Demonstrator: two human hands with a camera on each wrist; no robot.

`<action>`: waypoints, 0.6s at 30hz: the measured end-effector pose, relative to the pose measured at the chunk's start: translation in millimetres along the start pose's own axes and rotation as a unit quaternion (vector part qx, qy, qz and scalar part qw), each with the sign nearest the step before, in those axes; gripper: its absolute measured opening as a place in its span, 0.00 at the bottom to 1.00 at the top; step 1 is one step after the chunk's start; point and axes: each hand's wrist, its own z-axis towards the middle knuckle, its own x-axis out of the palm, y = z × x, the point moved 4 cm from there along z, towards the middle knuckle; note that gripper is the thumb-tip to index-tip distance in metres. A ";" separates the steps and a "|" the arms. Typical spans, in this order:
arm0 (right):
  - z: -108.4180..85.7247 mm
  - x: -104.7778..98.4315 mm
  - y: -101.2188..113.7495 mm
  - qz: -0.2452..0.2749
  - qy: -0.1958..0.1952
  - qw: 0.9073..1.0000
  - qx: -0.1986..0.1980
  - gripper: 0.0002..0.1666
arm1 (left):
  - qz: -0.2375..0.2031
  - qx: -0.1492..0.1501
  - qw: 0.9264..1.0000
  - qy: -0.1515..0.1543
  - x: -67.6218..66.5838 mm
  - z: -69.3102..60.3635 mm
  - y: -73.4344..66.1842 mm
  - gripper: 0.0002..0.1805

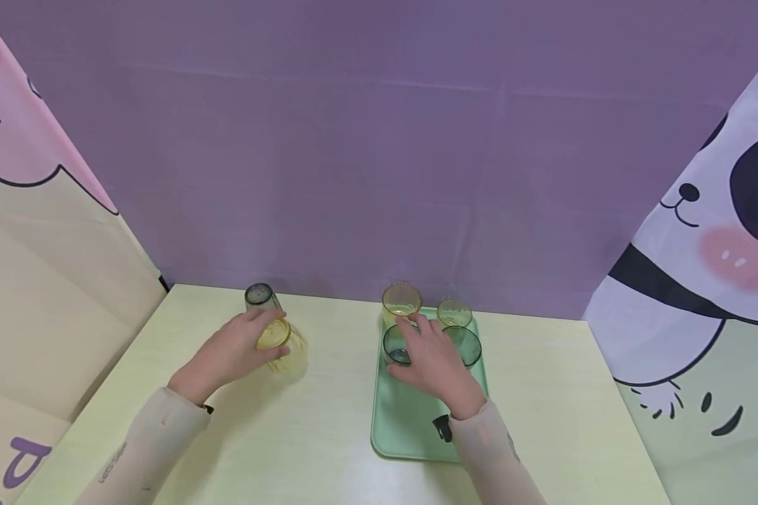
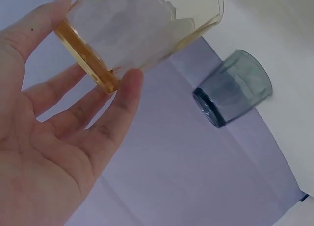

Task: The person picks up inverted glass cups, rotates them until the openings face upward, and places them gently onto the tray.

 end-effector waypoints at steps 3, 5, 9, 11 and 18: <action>-3.3 -1.8 0.8 0.004 -0.008 1.000 -0.004 0.47 | -0.006 0.003 1.000 -0.002 0.5 -7.1 -7.9 0.35; -5.6 -2.7 1.3 0.007 -0.011 1.000 -0.006 0.46 | -0.009 0.003 1.000 -0.004 0.5 -12.1 -13.3 0.35; -10.0 -4.4 2.5 0.011 -0.013 1.000 -0.005 0.46 | -0.010 0.003 1.000 -0.008 -1.4 -22.4 -23.8 0.34; -11.8 -5.6 3.8 0.010 -0.017 1.000 -0.006 0.46 | -0.007 0.006 1.000 -0.012 -2.1 -26.9 -28.4 0.34; -15.1 -9.4 9.3 0.003 -0.033 0.999 -0.016 0.47 | 0.001 0.028 0.999 -0.034 -2.8 -36.1 -36.1 0.35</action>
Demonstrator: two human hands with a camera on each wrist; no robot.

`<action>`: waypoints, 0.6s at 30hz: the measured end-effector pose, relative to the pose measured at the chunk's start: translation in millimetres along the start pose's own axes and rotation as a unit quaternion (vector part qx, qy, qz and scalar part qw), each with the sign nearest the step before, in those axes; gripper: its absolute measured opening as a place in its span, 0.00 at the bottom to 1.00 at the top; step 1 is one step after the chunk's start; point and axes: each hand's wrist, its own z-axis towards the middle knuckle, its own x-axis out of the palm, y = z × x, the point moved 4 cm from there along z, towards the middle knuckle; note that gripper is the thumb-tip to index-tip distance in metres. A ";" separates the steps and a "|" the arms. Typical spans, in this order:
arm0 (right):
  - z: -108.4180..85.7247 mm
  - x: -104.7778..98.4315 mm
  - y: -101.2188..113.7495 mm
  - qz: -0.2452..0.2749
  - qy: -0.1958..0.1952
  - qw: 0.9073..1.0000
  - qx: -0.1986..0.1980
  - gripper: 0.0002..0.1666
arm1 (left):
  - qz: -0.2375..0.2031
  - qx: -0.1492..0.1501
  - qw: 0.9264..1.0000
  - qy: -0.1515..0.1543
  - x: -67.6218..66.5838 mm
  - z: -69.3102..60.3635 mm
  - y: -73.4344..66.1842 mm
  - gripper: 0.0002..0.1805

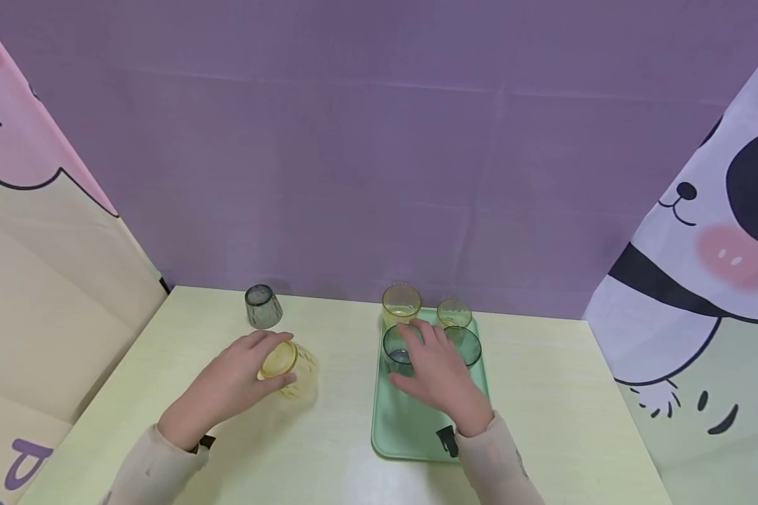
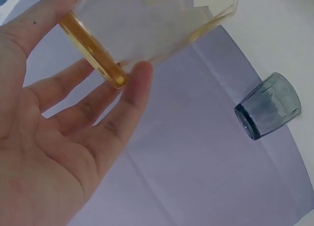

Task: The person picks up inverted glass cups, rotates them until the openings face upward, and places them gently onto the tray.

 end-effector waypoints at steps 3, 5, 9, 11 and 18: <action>-0.8 -1.6 0.4 0.007 -0.001 1.000 -0.001 0.47 | -0.012 0.007 1.000 -0.010 -1.1 -1.8 -1.3 0.34; -1.4 -2.5 0.2 0.016 0.000 1.000 0.000 0.47 | -0.030 0.008 0.999 -0.015 -1.5 -3.0 -1.4 0.33; -2.5 -3.6 -0.7 0.038 -0.003 0.999 0.002 0.47 | -0.083 -0.002 0.996 -0.019 -0.5 -6.2 -0.6 0.34; -3.0 -4.1 -1.1 0.055 -0.006 0.998 0.001 0.46 | -0.106 -0.011 0.994 -0.019 1.0 -7.7 0.5 0.35; -4.2 -6.0 0.5 0.136 -0.018 0.991 -0.002 0.47 | -0.178 -0.030 0.983 -0.028 7.6 -10.7 3.6 0.35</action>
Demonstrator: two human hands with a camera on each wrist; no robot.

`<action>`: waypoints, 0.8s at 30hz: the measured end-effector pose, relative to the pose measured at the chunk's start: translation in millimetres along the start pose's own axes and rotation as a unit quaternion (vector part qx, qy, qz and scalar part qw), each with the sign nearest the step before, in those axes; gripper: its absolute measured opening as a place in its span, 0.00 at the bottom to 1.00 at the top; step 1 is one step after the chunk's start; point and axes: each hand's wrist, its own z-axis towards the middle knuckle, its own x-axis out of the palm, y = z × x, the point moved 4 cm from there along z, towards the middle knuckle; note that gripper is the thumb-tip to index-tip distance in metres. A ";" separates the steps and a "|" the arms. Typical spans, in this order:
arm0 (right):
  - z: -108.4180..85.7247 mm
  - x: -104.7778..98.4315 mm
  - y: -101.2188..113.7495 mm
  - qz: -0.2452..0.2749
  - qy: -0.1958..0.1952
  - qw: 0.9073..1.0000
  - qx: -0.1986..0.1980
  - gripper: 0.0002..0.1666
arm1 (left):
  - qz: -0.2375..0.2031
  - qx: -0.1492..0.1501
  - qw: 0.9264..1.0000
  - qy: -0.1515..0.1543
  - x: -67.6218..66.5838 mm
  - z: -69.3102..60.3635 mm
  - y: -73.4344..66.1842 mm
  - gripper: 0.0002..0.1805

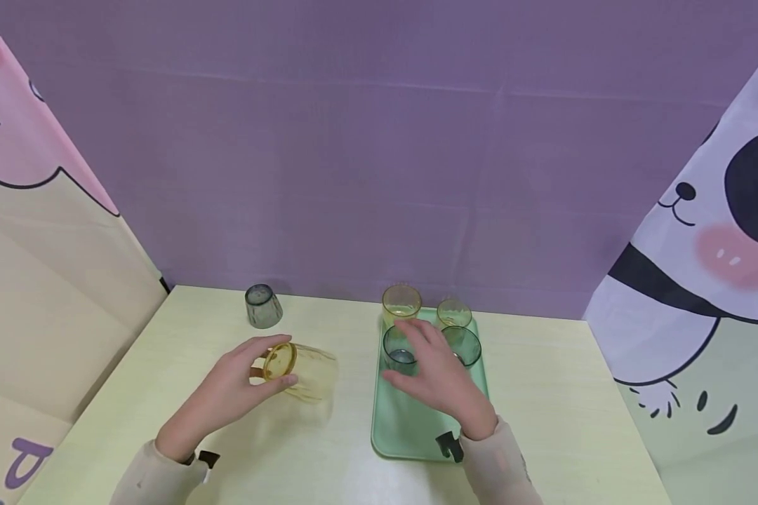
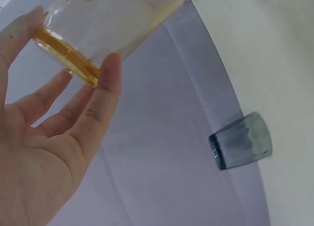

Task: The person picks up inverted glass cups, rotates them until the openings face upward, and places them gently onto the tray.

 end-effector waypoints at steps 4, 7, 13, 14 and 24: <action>-0.7 0.6 1.0 0.050 -0.016 0.999 -0.010 0.46 | -0.060 -0.010 0.998 -0.004 2.4 -1.6 1.9 0.35; -0.8 1.7 1.0 0.080 -0.025 0.996 -0.021 0.46 | -0.103 -0.017 0.995 -0.006 4.0 -3.0 3.3 0.35; -1.1 4.8 -1.1 0.140 -0.029 0.990 -0.020 0.45 | -0.182 -0.035 0.983 -0.009 6.7 -5.5 8.1 0.33; -1.4 5.4 -1.4 0.149 -0.030 0.988 -0.018 0.45 | -0.197 -0.038 0.980 -0.010 7.3 -5.9 9.2 0.33; -2.5 9.1 3.8 0.227 -0.040 0.973 -0.021 0.44 | -0.268 -0.032 0.963 -0.026 9.9 -8.0 15.0 0.29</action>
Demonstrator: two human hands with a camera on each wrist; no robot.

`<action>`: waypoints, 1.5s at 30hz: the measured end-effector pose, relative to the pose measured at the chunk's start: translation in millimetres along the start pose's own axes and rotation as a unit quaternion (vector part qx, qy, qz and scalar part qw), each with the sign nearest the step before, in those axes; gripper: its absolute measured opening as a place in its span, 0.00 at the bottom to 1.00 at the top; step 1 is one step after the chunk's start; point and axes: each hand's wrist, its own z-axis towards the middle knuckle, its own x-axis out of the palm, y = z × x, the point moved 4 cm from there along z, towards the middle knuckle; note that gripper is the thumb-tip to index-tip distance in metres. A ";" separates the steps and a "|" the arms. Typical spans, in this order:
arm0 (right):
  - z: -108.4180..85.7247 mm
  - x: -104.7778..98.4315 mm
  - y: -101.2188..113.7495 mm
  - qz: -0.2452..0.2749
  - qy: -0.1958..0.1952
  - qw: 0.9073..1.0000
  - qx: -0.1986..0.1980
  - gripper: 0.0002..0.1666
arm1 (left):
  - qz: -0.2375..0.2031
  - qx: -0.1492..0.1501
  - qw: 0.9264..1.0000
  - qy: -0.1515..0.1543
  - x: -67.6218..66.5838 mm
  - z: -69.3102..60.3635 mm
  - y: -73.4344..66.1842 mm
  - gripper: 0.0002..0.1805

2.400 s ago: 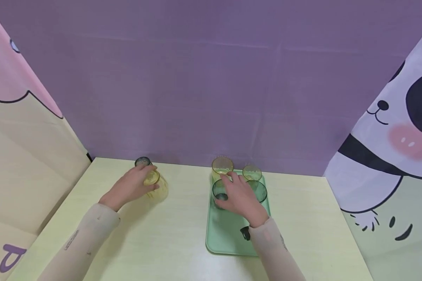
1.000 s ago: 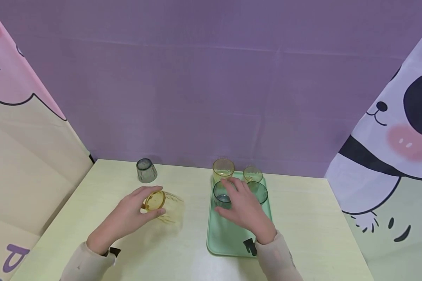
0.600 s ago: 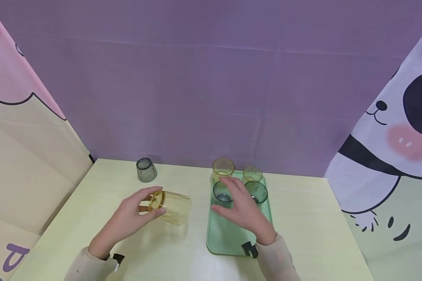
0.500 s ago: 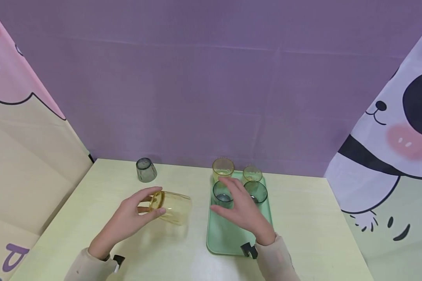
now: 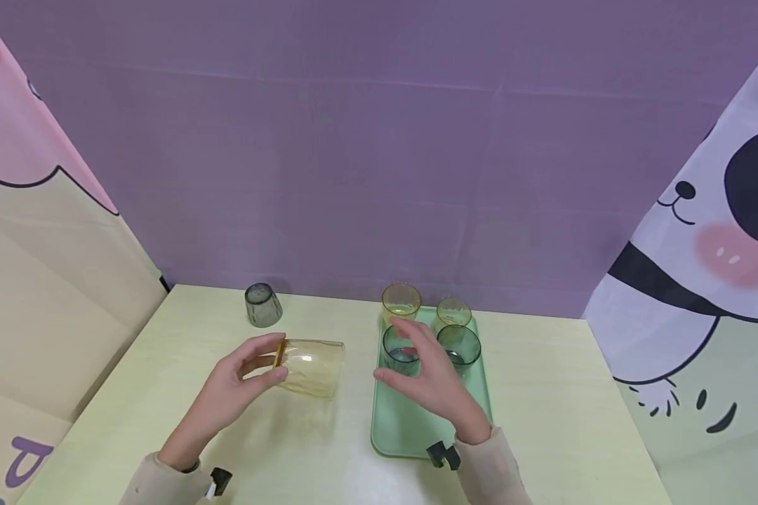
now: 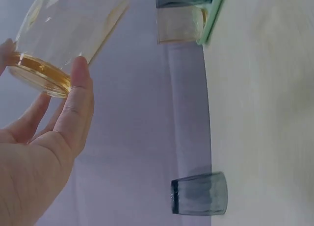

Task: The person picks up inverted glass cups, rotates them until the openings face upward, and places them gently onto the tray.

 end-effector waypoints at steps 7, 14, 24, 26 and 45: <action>0.1 11.2 -4.1 0.051 -0.007 0.999 -0.012 0.47 | -0.046 0.001 0.999 -0.012 2.8 -1.5 3.4 0.28; 2.4 22.1 3.7 0.096 0.000 0.995 -0.041 0.47 | -0.125 -0.003 0.992 -0.013 11.4 -1.8 3.9 0.28; 5.6 32.0 9.3 0.138 0.011 0.989 -0.043 0.48 | -0.176 -0.009 0.984 -0.021 21.2 -2.2 4.0 0.27; 6.9 33.3 11.0 0.145 0.013 0.989 -0.042 0.48 | -0.183 -0.013 0.983 -0.022 23.5 -2.0 5.0 0.28; 12.0 38.2 20.3 0.150 0.018 0.987 -0.049 0.50 | -0.252 -0.024 0.967 0.008 39.4 -0.5 2.0 0.27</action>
